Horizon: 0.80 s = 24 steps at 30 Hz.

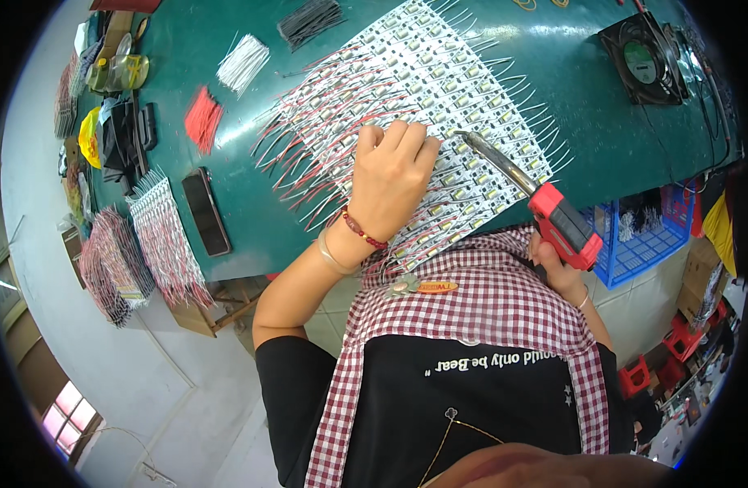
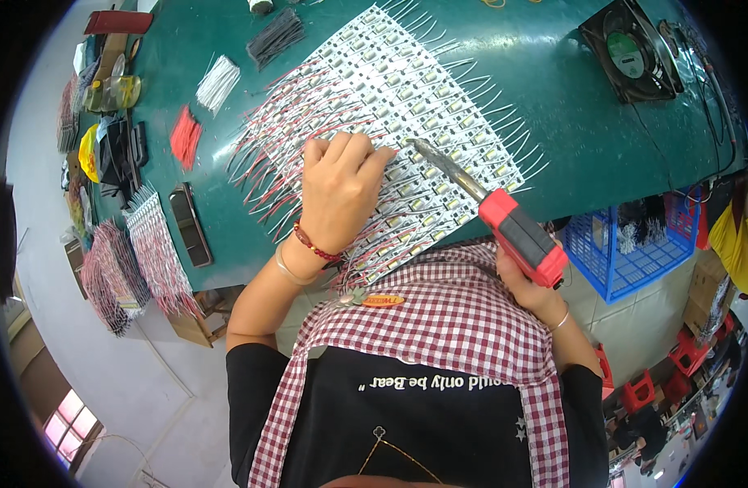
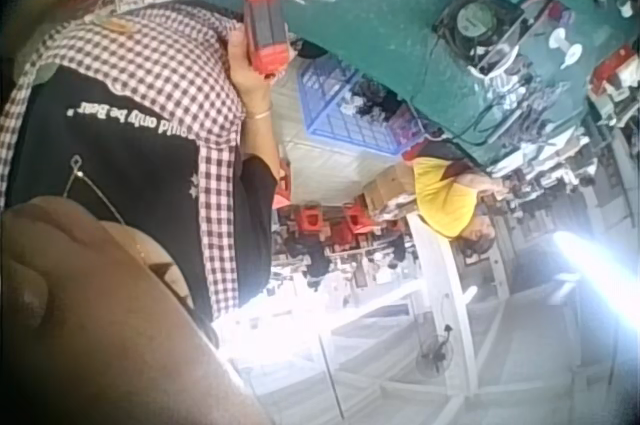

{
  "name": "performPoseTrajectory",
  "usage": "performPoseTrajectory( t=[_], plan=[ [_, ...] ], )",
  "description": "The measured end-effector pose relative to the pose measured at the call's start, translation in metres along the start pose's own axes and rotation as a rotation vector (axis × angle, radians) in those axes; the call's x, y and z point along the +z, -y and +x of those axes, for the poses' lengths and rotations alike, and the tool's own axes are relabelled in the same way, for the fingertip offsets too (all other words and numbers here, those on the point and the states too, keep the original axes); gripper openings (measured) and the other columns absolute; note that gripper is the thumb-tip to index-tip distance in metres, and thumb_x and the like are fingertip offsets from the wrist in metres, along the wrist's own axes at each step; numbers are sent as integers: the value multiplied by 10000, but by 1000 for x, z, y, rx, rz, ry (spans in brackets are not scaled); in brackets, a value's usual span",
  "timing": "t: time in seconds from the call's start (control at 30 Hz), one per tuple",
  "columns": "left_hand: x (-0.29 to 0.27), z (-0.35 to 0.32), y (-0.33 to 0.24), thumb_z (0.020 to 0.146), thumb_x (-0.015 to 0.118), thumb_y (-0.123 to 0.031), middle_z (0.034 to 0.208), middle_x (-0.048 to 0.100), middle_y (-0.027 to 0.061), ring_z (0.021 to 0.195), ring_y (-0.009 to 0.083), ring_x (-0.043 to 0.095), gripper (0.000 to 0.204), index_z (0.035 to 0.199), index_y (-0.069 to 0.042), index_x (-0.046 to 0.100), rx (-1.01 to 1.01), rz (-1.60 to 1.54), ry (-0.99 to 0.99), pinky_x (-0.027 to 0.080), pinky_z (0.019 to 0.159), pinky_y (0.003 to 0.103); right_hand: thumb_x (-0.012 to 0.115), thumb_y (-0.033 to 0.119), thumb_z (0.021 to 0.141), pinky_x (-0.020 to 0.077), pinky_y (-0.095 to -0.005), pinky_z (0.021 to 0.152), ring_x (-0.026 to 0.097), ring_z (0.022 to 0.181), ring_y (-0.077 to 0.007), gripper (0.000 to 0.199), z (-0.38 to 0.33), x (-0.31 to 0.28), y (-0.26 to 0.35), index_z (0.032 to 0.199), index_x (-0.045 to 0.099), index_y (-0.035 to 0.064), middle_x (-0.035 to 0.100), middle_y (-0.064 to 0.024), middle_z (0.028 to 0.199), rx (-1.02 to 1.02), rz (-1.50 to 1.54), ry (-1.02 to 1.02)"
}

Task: The person uses a soldering iron to attach small wires to a grid of LED strips on a green workbench. They repeatedly pick up individual wires, position them on the LED strip, and apply the soldering iron to secure the connections.

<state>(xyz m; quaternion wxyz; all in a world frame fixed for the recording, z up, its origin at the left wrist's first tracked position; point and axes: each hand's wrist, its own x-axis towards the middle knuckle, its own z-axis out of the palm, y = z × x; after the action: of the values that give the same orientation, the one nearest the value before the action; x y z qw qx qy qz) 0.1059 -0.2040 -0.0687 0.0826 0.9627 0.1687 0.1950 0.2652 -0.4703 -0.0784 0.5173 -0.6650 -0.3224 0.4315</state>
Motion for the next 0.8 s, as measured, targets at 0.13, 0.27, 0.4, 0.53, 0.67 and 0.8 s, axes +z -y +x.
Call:
performPoseTrajectory(
  t=[0.13,0.27,0.4,0.53,0.67,0.8],
  plan=[
    [-4,3,0,723,654,-96,735,476,-5,719,164,489,111,829,-124,671,-3,5,22,335,676,330,613,82,857,480,-289,636,606,699,-150,139,-1,0,1,956,633,-14,637,-61,799,-20,-87,11],
    [-21,2,8,716,643,-57,739,480,3,731,178,495,130,825,-121,672,-67,-3,68,341,684,334,614,90,860,470,-281,638,586,701,-134,139,-2,0,4,956,631,-8,614,-48,777,34,4,-1],
    [-52,4,6,679,647,1,733,484,10,729,197,496,201,846,-108,676,-126,62,16,344,676,340,596,94,877,461,-276,645,569,719,-119,157,-7,-7,-1,997,618,-4,592,-37,781,44,48,2],
    [-55,2,-11,679,629,-16,742,460,20,736,194,481,209,873,-83,666,-100,-13,-70,339,671,345,583,85,879,456,-277,639,570,722,-115,151,-13,-8,-4,1001,615,1,598,-27,797,61,91,-9],
    [-19,-6,-21,701,604,-35,740,439,30,732,194,466,208,897,-74,661,-78,-155,-8,342,667,341,631,100,832,467,-289,619,597,705,-148,118,-16,-10,-11,918,633,19,619,-42,790,-8,-91,5],
    [-3,-14,-20,707,589,-23,736,438,36,722,197,462,215,901,-78,663,-85,-173,7,344,657,345,660,117,797,471,-296,596,614,700,-180,122,-15,-10,-16,878,637,29,628,-69,791,-23,-193,21]
  ],
)
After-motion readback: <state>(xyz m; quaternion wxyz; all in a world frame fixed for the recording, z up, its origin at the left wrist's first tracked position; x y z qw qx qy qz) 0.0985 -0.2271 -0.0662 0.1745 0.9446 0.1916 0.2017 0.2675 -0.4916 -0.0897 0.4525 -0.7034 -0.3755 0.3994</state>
